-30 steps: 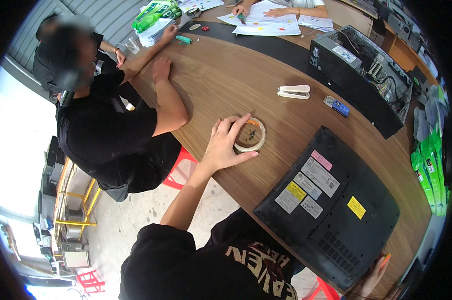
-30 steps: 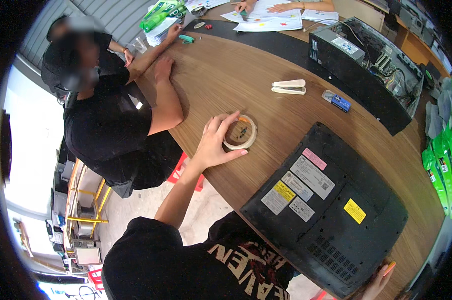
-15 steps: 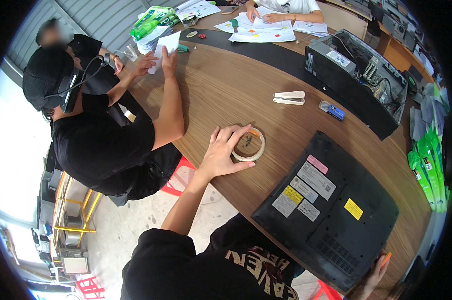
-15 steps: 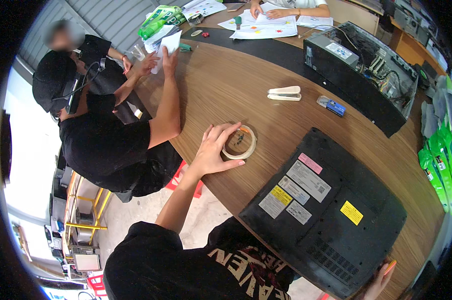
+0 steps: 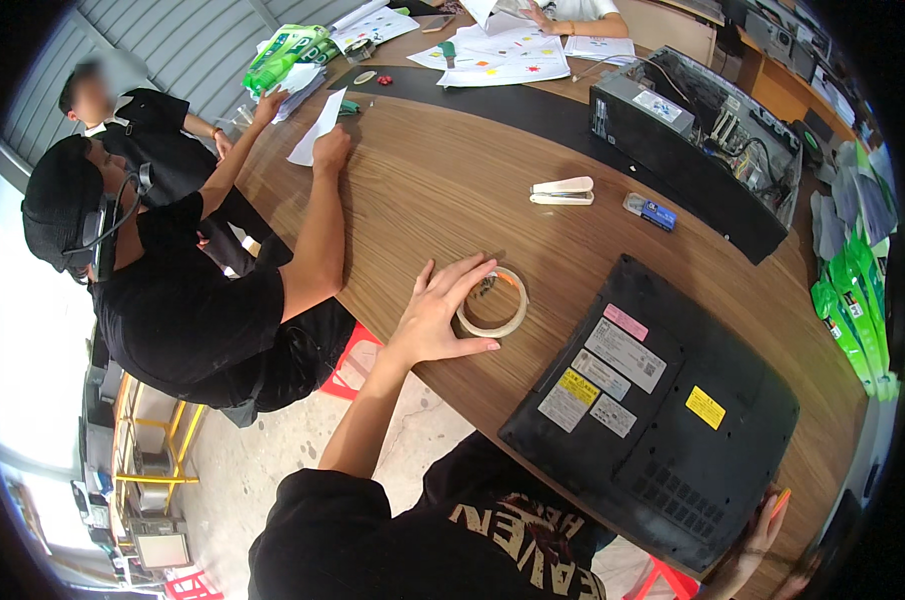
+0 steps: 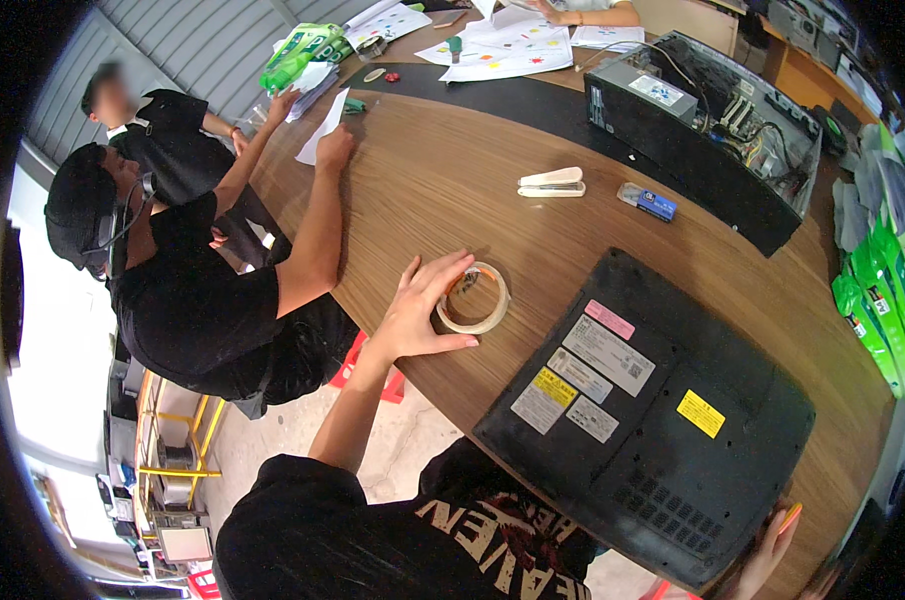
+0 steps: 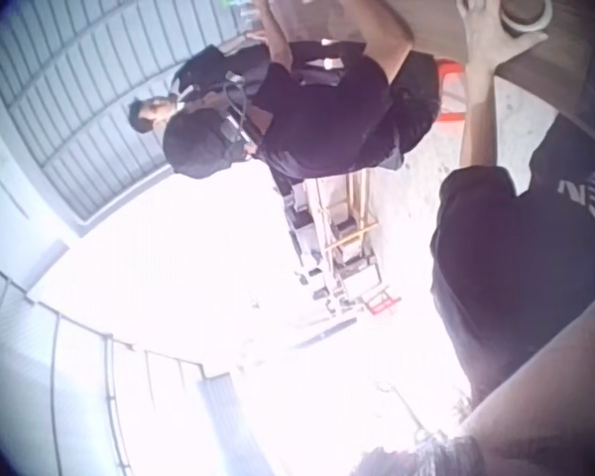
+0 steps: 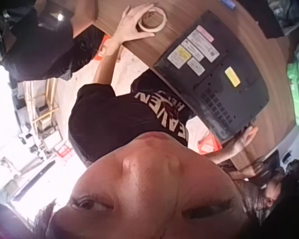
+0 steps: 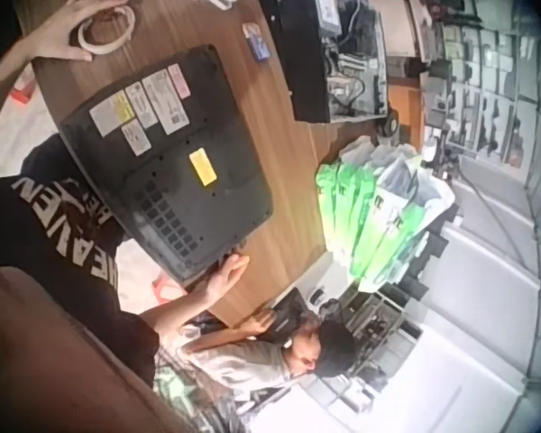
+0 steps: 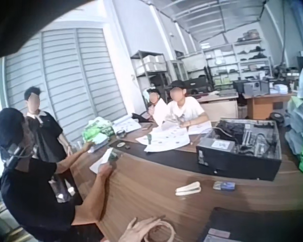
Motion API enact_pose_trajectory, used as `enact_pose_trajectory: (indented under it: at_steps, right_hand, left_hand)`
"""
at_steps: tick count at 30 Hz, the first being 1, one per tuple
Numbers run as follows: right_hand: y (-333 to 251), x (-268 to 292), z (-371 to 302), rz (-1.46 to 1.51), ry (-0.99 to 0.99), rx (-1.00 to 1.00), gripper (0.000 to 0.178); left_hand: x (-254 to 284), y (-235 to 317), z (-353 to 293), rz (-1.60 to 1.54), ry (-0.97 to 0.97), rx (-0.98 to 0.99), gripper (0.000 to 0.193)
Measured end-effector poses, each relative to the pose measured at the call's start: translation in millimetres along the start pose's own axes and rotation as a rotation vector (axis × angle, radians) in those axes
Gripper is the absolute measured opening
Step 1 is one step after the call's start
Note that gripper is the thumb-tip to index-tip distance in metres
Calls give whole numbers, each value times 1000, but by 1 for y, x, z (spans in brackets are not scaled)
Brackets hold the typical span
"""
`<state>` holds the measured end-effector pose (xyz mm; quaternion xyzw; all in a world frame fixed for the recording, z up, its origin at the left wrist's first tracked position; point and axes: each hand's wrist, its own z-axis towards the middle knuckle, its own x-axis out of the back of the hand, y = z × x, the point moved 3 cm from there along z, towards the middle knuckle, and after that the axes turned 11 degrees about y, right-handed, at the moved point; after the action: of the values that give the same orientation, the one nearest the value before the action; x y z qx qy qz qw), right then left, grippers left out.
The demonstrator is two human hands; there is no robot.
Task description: The person unscrews several screws from the back of a laptop using a screwdriver and places them inside a roll of tape. They then attempt to pry the laptop casing open with their hands.
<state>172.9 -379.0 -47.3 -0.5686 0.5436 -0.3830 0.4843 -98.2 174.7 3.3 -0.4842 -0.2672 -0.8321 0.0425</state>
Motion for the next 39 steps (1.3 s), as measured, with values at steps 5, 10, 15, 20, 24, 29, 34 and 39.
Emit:
enact_pose_trajectory:
  at_steps: [5,10,15,20,24,29,34,39]
  right_hand:
    - [-5,-5,-2,-88,52,36,40]
    - [-7,-3,-2,-88,66,-4,40]
    - [-2,-7,-5,-23,12,48,38]
    - [-7,-6,-7,-113,140,-27,39]
    - [-8,-14,-9,-82,152,18,40]
    - [3,12,7,-90,-49,29,42]
    - [4,10,7,-117,-4,65,43]
    - [-2,6,2,-174,45,65,44]
  left_hand:
    - [1,1,-4,16,60,-67,96]
    - [-10,12,-19,-86,187,6,90]
    - [-12,23,-12,38,143,55,85]
    - [-13,23,-16,75,102,23,83]
    - [-14,22,-17,73,136,20,84]
    - [-15,19,-17,87,119,41,85]
    - [-14,20,-18,72,124,39,85]
    - [-8,31,-18,27,225,19,80]
